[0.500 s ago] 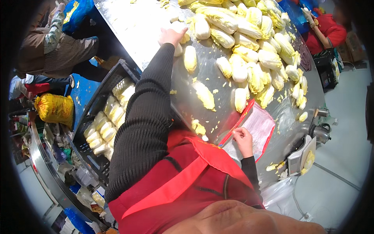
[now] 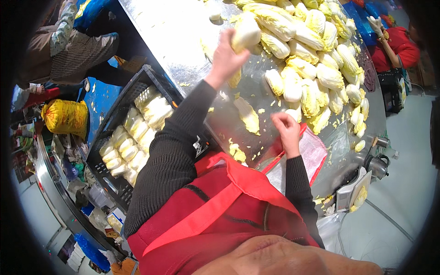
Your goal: The person picks up individual napa cabbage heads from a metal table, places them into clear plastic bags, and sets the filled bags aside. The person repeats this process continuously, handling the cabbages one at a time.
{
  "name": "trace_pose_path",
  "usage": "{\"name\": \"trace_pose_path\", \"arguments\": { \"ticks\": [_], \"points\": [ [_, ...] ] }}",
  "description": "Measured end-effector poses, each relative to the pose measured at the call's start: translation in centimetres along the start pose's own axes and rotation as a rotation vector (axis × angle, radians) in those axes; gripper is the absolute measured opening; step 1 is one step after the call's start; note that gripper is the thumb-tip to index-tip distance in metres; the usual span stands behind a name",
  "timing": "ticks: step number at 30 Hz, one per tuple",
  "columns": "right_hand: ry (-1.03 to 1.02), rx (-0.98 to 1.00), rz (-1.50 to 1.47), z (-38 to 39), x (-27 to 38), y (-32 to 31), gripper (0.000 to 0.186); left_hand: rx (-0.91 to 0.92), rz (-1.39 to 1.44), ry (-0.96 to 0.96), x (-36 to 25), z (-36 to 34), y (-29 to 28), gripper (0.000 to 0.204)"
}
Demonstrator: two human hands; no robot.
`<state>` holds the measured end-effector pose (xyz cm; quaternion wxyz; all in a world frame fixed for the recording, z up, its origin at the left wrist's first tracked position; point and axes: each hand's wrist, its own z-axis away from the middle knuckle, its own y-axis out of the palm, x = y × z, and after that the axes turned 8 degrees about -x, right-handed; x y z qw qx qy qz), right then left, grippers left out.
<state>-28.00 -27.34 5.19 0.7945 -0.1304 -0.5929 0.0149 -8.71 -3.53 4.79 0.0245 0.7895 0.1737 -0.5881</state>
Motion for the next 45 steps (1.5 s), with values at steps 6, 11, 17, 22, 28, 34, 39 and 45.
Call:
{"name": "trace_pose_path", "arguments": {
  "ticks": [6, 11, 17, 22, 28, 34, 39, 45],
  "points": [
    [0.129, -0.012, -0.72, -2.5, 0.4, 3.3, 0.068, 0.749, 0.035, 0.473, -2.9, 6.5, -0.4, 0.053],
    [0.254, -0.048, -0.77, 1.3, -2.8, -1.3, 0.078, 0.34, -0.496, 0.385, 6.4, -9.0, -2.8, 0.052],
    [0.358, -0.135, -0.69, 4.7, -3.6, -3.0, 0.082, 0.381, -1.336, 0.779, 12.9, -18.1, -1.3, 0.084],
    [0.417, -0.083, -0.637, 4.9, -3.9, -1.4, 0.083, 0.409, -0.902, 0.409, 15.1, -20.0, -0.4, 0.061],
    [0.423, -0.146, -0.674, 5.1, -4.3, -1.3, 0.075, 0.564, -0.723, -0.044, 3.0, -15.4, -7.1, 0.053],
    [0.427, -0.082, -0.65, 4.6, -3.7, -0.5, 0.074, 0.982, -0.851, 0.596, 3.1, -8.6, -9.5, 0.049],
    [0.401, -0.043, -0.672, 5.5, -3.1, 0.5, 0.071, 1.206, -0.948, 0.344, 0.9, -8.2, -8.5, 0.061],
    [0.314, -0.119, -0.686, 8.6, -2.2, -0.5, 0.07, 0.835, -0.721, 0.329, 4.9, -4.7, -9.0, 0.086]
  ]
}}
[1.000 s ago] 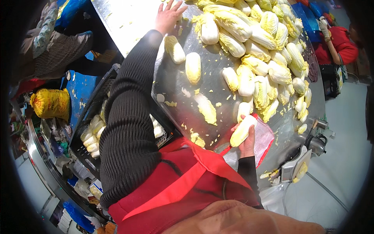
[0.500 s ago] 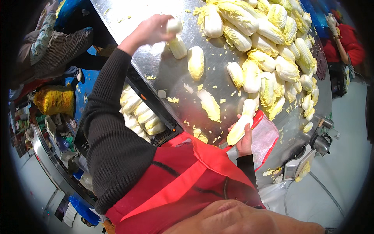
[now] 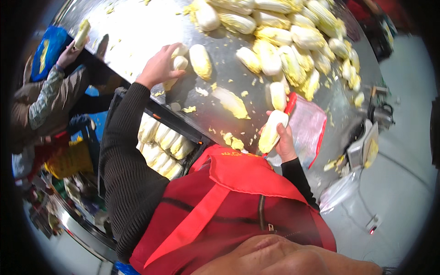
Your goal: The person picks up individual napa cabbage heads from a metal table, places them into clear plastic bags, and sets the filled bags aside. The person repeats this process continuously, handling the cabbages one at a time.
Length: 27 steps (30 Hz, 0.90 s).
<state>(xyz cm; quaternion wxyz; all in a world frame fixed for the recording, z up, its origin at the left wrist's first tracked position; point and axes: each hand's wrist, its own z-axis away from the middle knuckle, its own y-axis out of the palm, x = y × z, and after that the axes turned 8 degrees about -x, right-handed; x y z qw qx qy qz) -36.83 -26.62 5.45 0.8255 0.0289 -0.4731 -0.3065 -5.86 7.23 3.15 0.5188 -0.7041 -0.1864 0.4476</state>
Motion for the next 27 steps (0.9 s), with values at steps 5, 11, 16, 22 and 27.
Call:
{"name": "trace_pose_path", "arguments": {
  "ticks": [5, 11, 16, 22, 27],
  "points": [
    [-0.206, -0.384, -0.025, 2.8, 2.4, -4.6, 0.051, -0.086, -0.159, -0.143, -3.7, 2.4, 2.2, 0.092],
    [-0.034, -0.388, 0.32, 4.3, -2.1, -10.4, 0.038, -0.292, 0.19, -0.195, -2.5, 4.9, 4.5, 0.085],
    [-0.192, -0.356, 0.308, 0.7, -5.7, -5.1, 0.038, 0.008, 1.303, -0.33, -14.4, 5.6, 1.8, 0.084],
    [-0.122, -0.445, 0.244, 1.5, -5.4, -7.4, 0.038, 0.515, 1.548, -0.061, -30.5, 4.3, 7.0, 0.086],
    [-0.303, -0.478, -0.099, 4.0, -3.0, -14.6, 0.04, 0.752, 1.44, -0.018, -38.1, 2.7, 13.9, 0.07]
  ]
}}
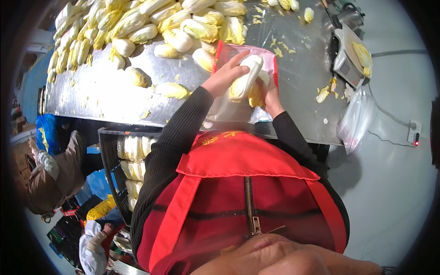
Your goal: The person picks up individual napa cabbage heads from a metal table, places them into clear plastic bags, and sets the filled bags aside. The person repeats this process continuously, handling the cabbages one at a time.
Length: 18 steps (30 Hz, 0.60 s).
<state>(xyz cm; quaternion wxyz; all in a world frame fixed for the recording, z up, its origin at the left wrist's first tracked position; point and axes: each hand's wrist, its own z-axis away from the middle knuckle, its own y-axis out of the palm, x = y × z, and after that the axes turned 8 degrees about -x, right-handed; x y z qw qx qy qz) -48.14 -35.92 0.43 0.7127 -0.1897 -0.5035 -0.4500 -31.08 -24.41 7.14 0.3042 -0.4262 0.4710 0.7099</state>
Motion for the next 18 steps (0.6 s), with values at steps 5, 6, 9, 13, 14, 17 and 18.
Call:
{"name": "trace_pose_path", "arguments": {
  "ticks": [5, 6, 9, 13, 14, 17, 18],
  "points": [
    [0.018, -0.093, -0.077, -4.2, 0.4, -1.2, 0.04, -0.215, 0.373, -0.253, 4.1, -4.5, 1.6, 0.052],
    [-0.011, -0.099, -0.028, -4.6, 0.4, -1.1, 0.043, -0.21, 0.453, -0.243, 4.1, -4.8, 1.1, 0.053],
    [-0.111, -0.144, 0.234, -5.7, 0.7, -0.5, 0.054, -0.294, 0.314, -0.196, 4.0, -5.3, -0.6, 0.051],
    [-0.356, -0.146, 0.611, -7.6, -0.6, 0.4, 0.053, -0.401, -0.708, 0.122, 4.7, -5.4, -0.2, 0.056],
    [-0.37, -0.14, 0.568, -7.9, -1.3, 0.3, 0.053, -0.435, -0.691, 0.116, 4.9, -5.4, -0.1, 0.055],
    [-0.371, -0.117, 0.495, -8.2, -1.6, -0.2, 0.051, -0.557, -0.642, 0.133, 5.3, -5.6, -0.2, 0.049],
    [-0.343, -0.103, 0.489, -8.2, -1.4, -0.3, 0.051, -0.596, -0.426, 0.076, 5.3, -5.7, -0.6, 0.043]
  ]
}}
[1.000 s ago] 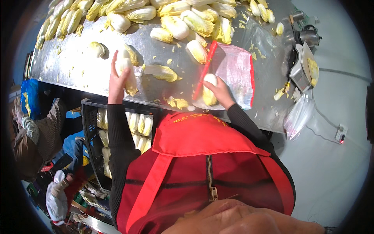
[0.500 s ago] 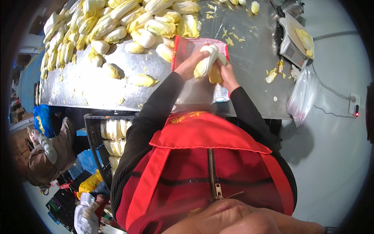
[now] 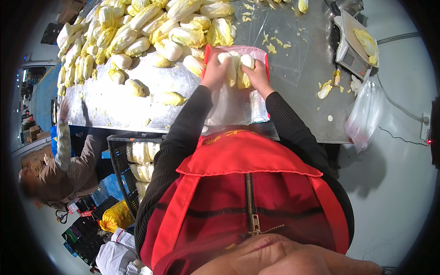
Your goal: The person picks up individual napa cabbage heads from a metal table, places them into clear plastic bags, and sets the filled bags aside. The person repeats this process continuously, handling the cabbages one at a time.
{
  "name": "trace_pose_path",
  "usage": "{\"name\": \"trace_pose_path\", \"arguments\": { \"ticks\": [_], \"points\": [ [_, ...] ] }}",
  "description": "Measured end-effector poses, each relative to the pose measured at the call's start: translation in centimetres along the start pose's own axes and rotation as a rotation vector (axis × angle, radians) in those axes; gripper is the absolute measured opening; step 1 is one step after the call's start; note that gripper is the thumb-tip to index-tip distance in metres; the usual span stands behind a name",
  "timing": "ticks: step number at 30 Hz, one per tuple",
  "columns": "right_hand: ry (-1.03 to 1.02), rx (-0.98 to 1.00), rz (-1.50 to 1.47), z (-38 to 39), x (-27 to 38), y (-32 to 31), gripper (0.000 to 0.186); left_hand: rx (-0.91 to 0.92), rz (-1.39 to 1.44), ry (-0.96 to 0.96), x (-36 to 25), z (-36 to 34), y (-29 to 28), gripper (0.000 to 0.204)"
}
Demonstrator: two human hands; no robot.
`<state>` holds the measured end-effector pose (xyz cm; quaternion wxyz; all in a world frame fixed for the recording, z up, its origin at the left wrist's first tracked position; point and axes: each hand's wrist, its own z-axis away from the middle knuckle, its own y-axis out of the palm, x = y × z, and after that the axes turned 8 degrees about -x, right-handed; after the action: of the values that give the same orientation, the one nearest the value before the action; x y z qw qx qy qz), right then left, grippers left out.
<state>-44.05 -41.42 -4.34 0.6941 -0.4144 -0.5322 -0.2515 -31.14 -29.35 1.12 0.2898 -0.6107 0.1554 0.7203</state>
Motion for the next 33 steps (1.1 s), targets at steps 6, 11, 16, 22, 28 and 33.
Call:
{"name": "trace_pose_path", "arguments": {
  "ticks": [6, 11, 16, 22, 28, 33],
  "points": [
    [-0.023, -0.037, 0.153, 0.0, 2.4, -1.3, 0.052, -0.12, -0.352, 0.073, 0.8, -3.3, -3.1, 0.043],
    [-0.046, -0.04, 0.313, -0.1, 4.0, -1.8, 0.056, -0.226, -0.674, 0.397, 0.6, -2.4, -0.8, 0.055],
    [-0.045, -0.038, 0.333, 0.1, 4.1, -1.4, 0.059, -0.055, -0.634, 0.21, -0.3, -1.4, -0.9, 0.054],
    [-0.168, -0.054, 0.32, 0.3, 1.4, -0.9, 0.061, -0.077, -0.396, 0.185, 2.3, -0.2, -1.6, 0.035],
    [-0.082, 0.058, 0.208, -0.1, 1.4, -2.0, 0.06, -0.118, -0.571, 0.39, 1.4, 0.5, -2.4, 0.04],
    [-0.332, 0.02, 0.557, -1.0, 1.2, -2.4, 0.061, -0.403, -1.057, 0.731, -2.0, 2.0, -2.6, 0.069]
  ]
}}
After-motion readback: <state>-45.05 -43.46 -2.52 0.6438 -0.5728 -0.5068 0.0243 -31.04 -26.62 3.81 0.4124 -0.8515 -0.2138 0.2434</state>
